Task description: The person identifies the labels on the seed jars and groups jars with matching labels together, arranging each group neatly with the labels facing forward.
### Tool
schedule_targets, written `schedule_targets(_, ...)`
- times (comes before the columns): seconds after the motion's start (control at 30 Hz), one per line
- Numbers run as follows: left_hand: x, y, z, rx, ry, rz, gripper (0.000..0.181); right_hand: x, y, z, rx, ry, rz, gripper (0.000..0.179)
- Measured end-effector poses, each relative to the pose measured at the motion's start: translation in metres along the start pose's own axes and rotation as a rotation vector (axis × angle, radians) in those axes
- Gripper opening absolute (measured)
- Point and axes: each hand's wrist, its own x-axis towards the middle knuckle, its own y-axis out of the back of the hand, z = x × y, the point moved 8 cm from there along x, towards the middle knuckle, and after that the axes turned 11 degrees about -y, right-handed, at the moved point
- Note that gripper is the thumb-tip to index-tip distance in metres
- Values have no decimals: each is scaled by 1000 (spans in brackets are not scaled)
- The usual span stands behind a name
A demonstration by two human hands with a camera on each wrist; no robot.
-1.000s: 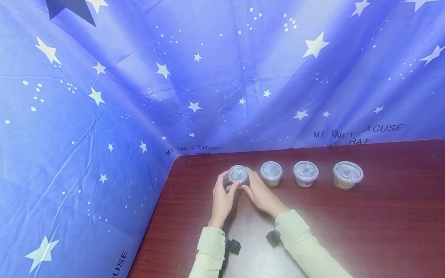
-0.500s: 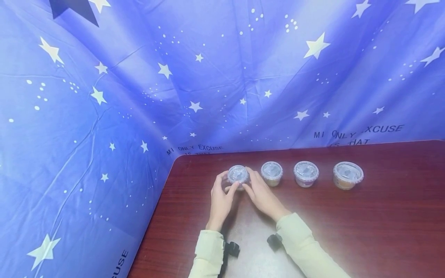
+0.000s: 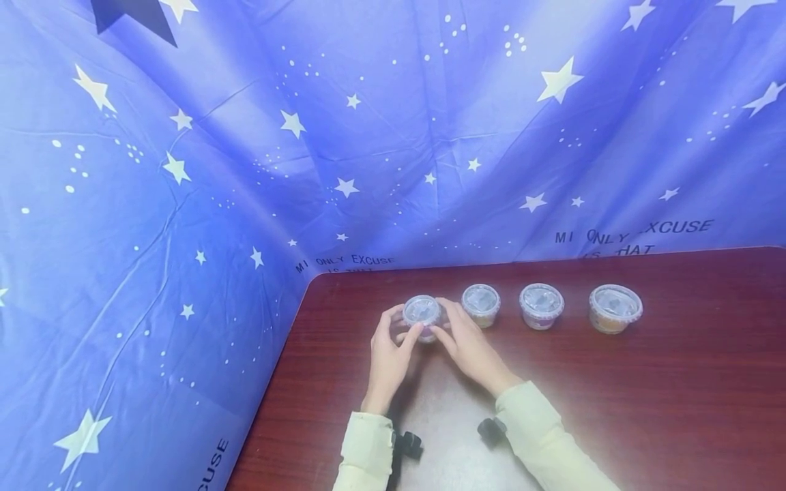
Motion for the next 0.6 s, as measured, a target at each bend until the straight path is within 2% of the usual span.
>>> schedule_targets(0.13,-1,-2,4,-4,6,-11,45,-4,5,1,26,-20,-9,54)
schedule_targets(0.37,-3,-4,20,7,13,-28,45,-9,13,1,41,-34,-20,55)
schedule_targets(0.6,-7,-7,18,3,8,-44,41,-17,25,0,39,-13,9,51)
